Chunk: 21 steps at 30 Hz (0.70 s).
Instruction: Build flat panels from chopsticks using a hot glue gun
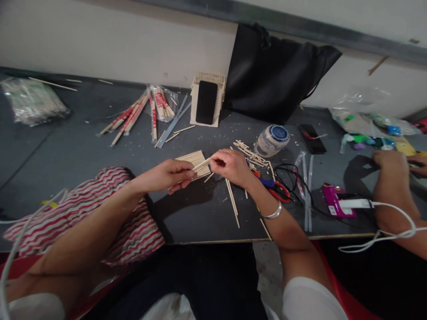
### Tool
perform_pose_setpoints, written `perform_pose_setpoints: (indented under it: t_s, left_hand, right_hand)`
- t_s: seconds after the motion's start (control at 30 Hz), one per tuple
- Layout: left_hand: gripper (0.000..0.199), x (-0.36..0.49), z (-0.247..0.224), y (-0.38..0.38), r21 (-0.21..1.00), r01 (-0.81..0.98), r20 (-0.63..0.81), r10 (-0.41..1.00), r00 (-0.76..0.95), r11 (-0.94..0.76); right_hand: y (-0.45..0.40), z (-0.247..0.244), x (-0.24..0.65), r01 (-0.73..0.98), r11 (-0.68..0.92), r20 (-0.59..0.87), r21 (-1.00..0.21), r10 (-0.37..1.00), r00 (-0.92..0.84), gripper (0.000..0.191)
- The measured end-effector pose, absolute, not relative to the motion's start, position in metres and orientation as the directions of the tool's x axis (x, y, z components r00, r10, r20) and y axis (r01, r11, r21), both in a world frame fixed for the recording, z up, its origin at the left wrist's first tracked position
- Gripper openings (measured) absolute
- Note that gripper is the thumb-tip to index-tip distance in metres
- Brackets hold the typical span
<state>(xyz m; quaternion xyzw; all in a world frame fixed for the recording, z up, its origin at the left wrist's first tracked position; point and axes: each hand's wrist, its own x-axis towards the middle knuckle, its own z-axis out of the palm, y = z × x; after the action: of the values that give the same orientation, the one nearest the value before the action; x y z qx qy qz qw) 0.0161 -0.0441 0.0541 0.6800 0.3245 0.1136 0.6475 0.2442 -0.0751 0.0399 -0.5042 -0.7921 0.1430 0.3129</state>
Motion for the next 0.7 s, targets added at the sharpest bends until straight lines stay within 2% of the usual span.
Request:
perform_pose_setpoints:
  t_s: [0.17,0.23,0.3,0.43,0.5,0.6,0.63,0.7]
  left_hand:
    - [0.028,0.018,0.052,-0.046,0.959,0.270,-0.266,0.588,0.764,0.082]
    - [0.027,0.018,0.052,-0.046,0.957,0.274,-0.275,0.588,0.761,0.093]
    - [0.027,0.018,0.053,-0.047,0.956,0.279,-0.280,0.586,0.760,0.095]
    - [0.029,0.017,0.058,-0.047,0.966,0.243,-0.251,0.574,0.779,0.092]
    - [0.027,0.016,0.059,-0.046,0.975,0.198,-0.219,0.558,0.801,0.100]
    - [0.023,0.017,0.055,-0.044,0.982,0.082,-0.169,0.588,0.791,0.172]
    - [0.022,0.018,0.053,-0.043,0.977,0.028,-0.156,0.624,0.765,0.211]
    - [0.020,0.020,0.048,-0.041,0.958,-0.085,-0.141,0.705,0.695,0.275]
  right_hand:
    - [-0.075,0.043,0.240,0.816,0.426,0.347,-0.390,0.889,-0.299,0.023]
    - [-0.076,0.042,0.238,0.830,0.419,0.349,-0.369,0.890,-0.294,0.023]
    - [-0.076,0.043,0.236,0.828,0.395,0.343,-0.398,0.901,-0.265,0.022]
    - [-0.076,0.052,0.237,0.776,0.316,0.294,-0.545,0.939,-0.176,0.017]
    - [-0.079,0.062,0.243,0.770,0.272,0.327,-0.577,0.941,-0.087,0.017]
    - [-0.095,0.073,0.258,0.864,0.191,0.416,-0.466,0.909,0.023,0.024]
    - [-0.105,0.074,0.262,0.900,0.168,0.398,-0.402,0.917,0.007,0.026]
    - [-0.128,0.069,0.267,0.942,0.133,0.224,-0.309,0.972,-0.063,0.031]
